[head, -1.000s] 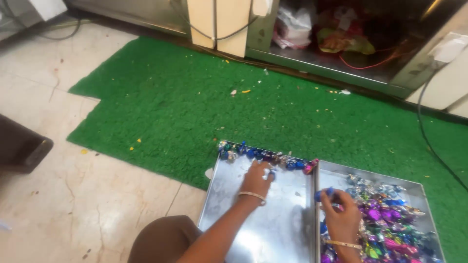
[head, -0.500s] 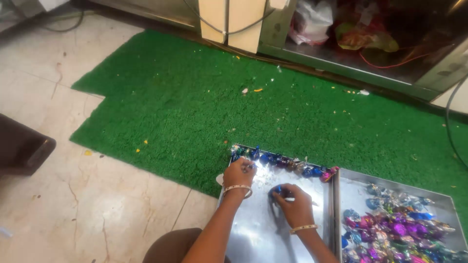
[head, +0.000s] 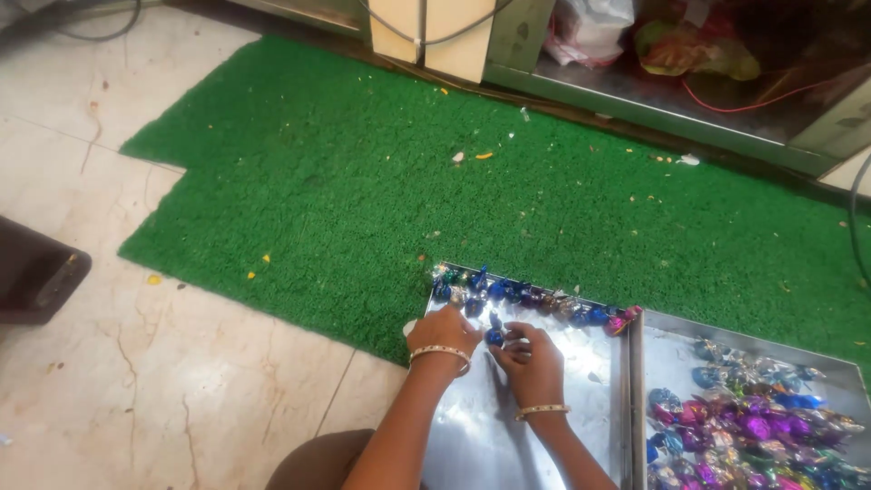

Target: Sorting and arranging wrapped candies from a large tray into rows on a smaller metal tray.

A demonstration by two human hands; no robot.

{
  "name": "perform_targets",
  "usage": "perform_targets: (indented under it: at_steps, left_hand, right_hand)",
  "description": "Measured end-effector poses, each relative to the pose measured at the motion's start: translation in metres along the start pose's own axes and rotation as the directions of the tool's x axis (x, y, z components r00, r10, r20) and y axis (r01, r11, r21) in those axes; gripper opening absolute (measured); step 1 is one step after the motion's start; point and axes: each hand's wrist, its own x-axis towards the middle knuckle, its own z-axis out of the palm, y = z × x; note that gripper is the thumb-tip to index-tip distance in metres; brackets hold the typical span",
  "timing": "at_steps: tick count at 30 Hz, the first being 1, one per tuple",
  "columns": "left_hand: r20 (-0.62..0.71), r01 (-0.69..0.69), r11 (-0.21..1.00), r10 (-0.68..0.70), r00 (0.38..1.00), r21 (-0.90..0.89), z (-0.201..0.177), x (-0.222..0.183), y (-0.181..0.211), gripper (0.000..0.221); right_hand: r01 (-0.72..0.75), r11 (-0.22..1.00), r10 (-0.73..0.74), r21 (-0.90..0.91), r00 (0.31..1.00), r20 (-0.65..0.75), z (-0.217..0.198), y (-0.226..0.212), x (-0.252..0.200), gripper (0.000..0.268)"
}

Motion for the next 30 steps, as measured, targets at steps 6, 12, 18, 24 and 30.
perform_targets:
  at_steps: [6,12,18,24,30]
  left_hand:
    - [0.070,-0.017,0.995,0.010,0.997,0.098,0.017,0.022,-0.013,0.028]
    - [0.054,-0.060,0.995,0.064,0.997,-0.075,0.031,0.042,-0.019,0.019]
    - [0.103,-0.063,0.995,0.071,0.992,-0.084,0.031,0.043,-0.015,0.020]
    - [0.075,-0.006,0.997,0.012,0.997,-0.072,0.026,0.041,-0.011,0.021]
    - [0.099,-0.055,0.997,0.060,0.993,-0.059,0.021,0.040,-0.009,0.022]
  right_hand:
    - [-0.091,0.996,0.091,0.022,0.996,0.027,0.007,-0.014,0.009,0.026]
    - [0.083,0.995,-0.077,0.049,0.991,-0.113,0.026,0.006,0.023,0.031]
    - [0.100,0.995,-0.094,0.017,0.970,-0.222,0.034,0.005,0.024,0.032]
    - [-0.051,0.996,0.066,0.068,0.969,-0.239,0.038,0.002,0.030,0.035]
    - [-0.035,0.990,0.064,0.138,0.975,-0.215,0.040,0.007,0.030,0.034]
